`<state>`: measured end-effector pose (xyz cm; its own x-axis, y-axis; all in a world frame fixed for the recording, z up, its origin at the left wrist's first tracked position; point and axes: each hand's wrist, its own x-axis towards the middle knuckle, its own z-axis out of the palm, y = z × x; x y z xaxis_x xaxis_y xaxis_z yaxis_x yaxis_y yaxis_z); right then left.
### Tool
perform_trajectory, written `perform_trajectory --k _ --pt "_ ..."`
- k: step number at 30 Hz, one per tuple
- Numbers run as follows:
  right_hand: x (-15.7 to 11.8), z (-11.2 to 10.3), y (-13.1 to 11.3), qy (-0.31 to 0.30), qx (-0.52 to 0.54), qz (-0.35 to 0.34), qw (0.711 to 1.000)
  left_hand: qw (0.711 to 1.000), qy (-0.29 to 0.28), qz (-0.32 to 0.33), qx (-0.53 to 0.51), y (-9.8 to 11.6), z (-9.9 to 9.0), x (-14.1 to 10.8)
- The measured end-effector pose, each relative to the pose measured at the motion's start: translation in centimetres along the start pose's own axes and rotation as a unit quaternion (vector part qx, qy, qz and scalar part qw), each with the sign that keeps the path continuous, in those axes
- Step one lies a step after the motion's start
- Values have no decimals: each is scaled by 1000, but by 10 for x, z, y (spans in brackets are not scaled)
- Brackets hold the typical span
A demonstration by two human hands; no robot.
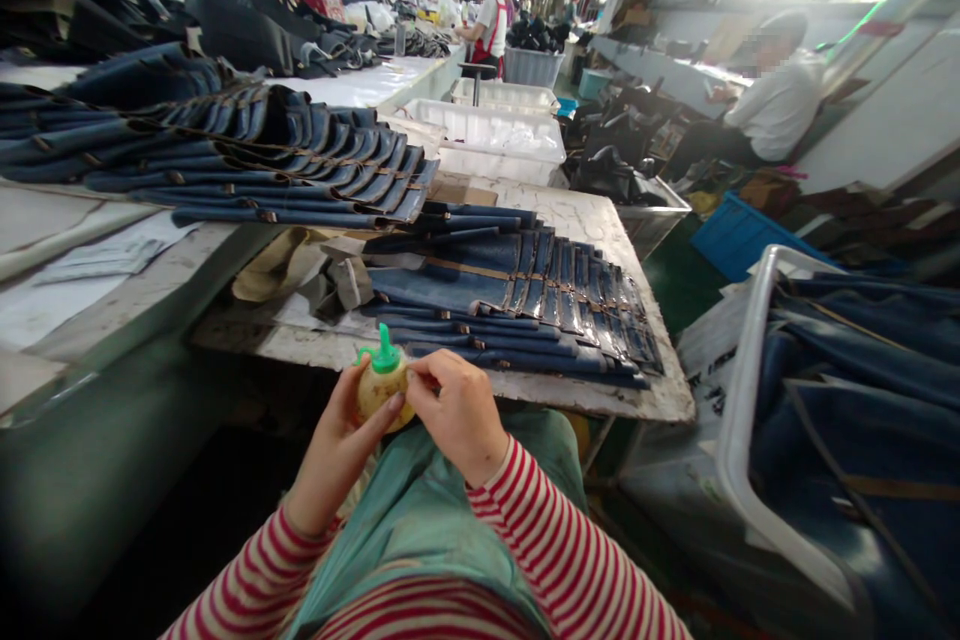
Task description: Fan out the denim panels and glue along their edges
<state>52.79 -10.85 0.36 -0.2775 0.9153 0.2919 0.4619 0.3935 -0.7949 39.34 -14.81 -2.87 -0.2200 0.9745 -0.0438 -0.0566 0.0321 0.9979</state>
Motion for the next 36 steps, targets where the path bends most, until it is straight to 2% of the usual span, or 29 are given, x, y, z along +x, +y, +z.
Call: perform_trajectory --k 4,8,12,16,20,24,27,31,33,36 --pt "2 -2 3 -10 39 9 999 1000 -5 -16 -15 2 2 0" --pt "1 -5 0 -29 30 2 999 1000 4 -7 -8 -2 1 1" --pt "0 -7 -5 -49 -38 -13 998 991 9 79 109 -8 -3 2" --pt "-1 -6 -7 -49 -127 -43 990 953 32 194 230 -9 -5 1" --pt "0 -2 -6 -11 -185 -58 981 938 22 231 256 -8 -4 1" --pt "-2 -1 -4 5 -193 -51 980 959 -2 196 203 -12 -2 3" --pt "-4 -4 -2 3 -149 -41 988 984 -13 120 130 -12 -1 4" --pt "-4 -6 2 -11 1 2 1000 999 -24 -16 30 -5 -2 5" --pt "-2 -5 7 -28 86 49 995 998 -31 -51 -9 -1 -2 5" --pt "0 -3 12 -57 174 113 977 995 -35 -72 -52 4 -1 4"
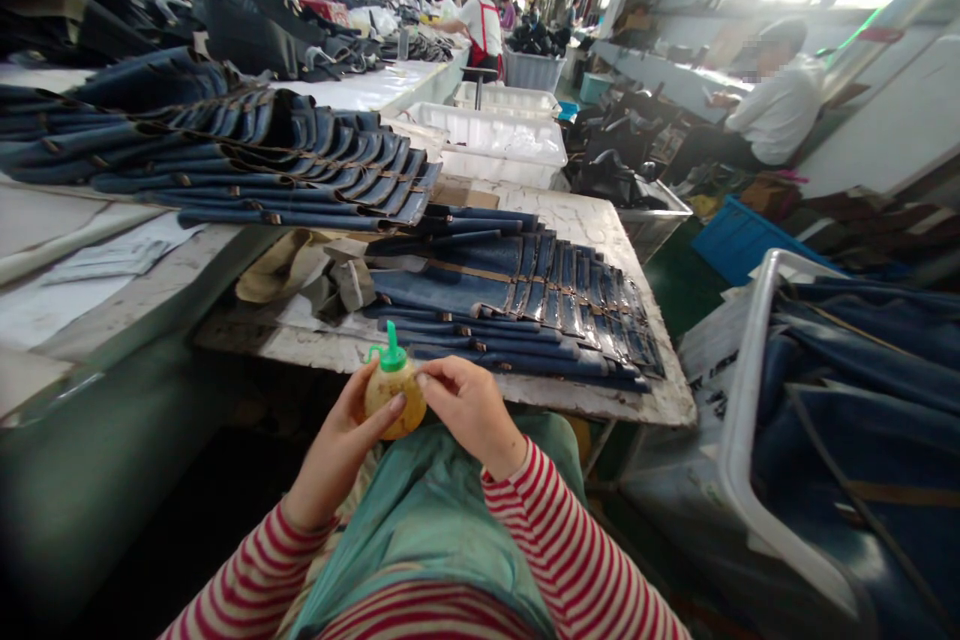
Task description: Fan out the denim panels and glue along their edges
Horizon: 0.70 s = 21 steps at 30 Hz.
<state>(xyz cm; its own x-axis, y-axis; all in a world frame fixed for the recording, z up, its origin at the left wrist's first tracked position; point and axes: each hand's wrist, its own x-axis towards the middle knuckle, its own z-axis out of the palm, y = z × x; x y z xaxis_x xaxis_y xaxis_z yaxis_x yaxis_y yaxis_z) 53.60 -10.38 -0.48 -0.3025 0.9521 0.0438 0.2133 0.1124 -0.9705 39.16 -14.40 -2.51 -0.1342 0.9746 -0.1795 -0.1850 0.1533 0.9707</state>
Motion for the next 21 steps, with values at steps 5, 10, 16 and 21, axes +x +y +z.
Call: perform_trajectory --k 5,10,16,21 --pt "1 -1 1 -4 36 14 999 1000 5 -4 -10 2 3 -1" --pt "1 1 2 -18 23 14 999 1000 0 -6 3 1 3 -2" --pt "2 5 11 1 -19 -16 1000 1000 -1 5 21 -5 3 -1" --pt "1 5 12 8 -40 -29 999 1000 -2 -1 18 -8 2 1"
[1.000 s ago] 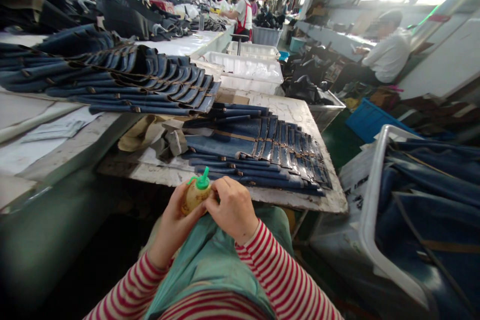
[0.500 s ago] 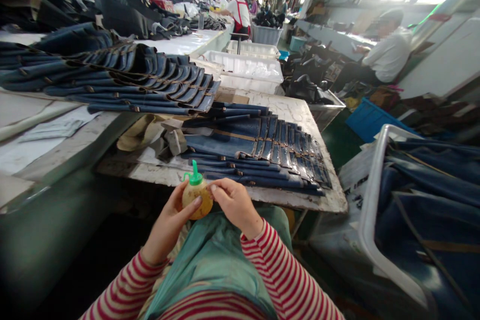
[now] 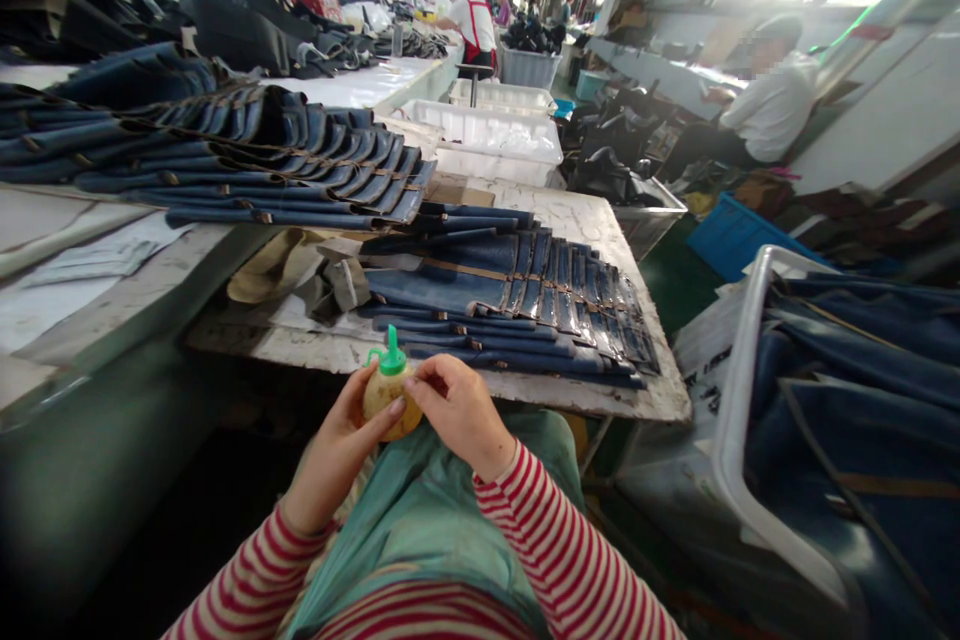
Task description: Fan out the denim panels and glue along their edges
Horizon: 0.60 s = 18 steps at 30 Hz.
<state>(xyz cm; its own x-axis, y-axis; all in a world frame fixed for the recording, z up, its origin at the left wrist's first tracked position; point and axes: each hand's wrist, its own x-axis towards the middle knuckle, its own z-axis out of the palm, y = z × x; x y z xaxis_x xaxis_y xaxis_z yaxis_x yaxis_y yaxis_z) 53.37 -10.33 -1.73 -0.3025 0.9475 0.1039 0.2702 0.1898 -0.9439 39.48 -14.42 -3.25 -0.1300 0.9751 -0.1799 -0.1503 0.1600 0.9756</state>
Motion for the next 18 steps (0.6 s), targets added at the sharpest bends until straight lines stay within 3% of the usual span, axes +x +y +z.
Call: perform_trajectory --k 8,14,18 --pt "-15 -3 -9 -75 0 -17 997 996 54 -29 -70 -7 -9 8" --pt "-41 7 25 -156 -80 21 984 991 47 -57 -113 -4 -14 8" --pt "-41 6 49 -160 -139 56 976 987 35 -81 -135 1 -12 4"
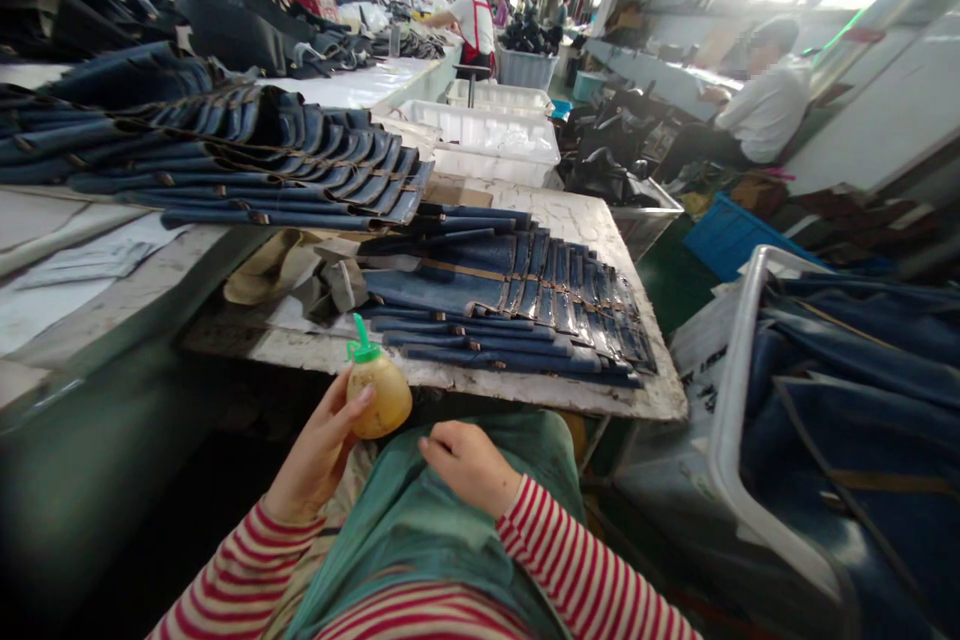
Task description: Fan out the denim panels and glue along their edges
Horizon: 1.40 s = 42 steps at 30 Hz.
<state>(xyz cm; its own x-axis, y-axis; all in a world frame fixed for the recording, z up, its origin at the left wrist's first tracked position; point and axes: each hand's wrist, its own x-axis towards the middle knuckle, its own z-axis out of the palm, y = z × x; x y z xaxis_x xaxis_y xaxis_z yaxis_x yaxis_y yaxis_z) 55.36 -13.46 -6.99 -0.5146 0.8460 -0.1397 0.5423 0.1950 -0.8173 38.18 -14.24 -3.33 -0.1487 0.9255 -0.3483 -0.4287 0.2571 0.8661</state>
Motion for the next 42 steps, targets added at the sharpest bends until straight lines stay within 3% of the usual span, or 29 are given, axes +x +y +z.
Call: perform_trajectory --k 5,10,13,19,29,32,38,42 --pt "17 -19 4 63 -35 47 996 999 -17 -33 -31 6 4 -6" --pt "33 -34 -4 102 -6 -73 992 997 -53 -48 -24 10 5 -8" --pt "37 -37 -17 110 82 -88 987 997 -67 -47 -3 10 6 -9" --pt "33 -46 -45 39 154 -94 983 992 -113 4 55 10 10 -8" --pt "28 -52 -45 77 182 -71 978 965 -114 114 207 5 18 -3" --pt "25 -55 -43 64 213 -68 973 975 -147 69 153 13 19 -8" --pt "24 -62 -37 -3 285 -82 955 972 -210 -103 26 24 12 -11" --pt "26 -59 -36 23 274 -78 958 962 -232 -144 3 19 12 -8"
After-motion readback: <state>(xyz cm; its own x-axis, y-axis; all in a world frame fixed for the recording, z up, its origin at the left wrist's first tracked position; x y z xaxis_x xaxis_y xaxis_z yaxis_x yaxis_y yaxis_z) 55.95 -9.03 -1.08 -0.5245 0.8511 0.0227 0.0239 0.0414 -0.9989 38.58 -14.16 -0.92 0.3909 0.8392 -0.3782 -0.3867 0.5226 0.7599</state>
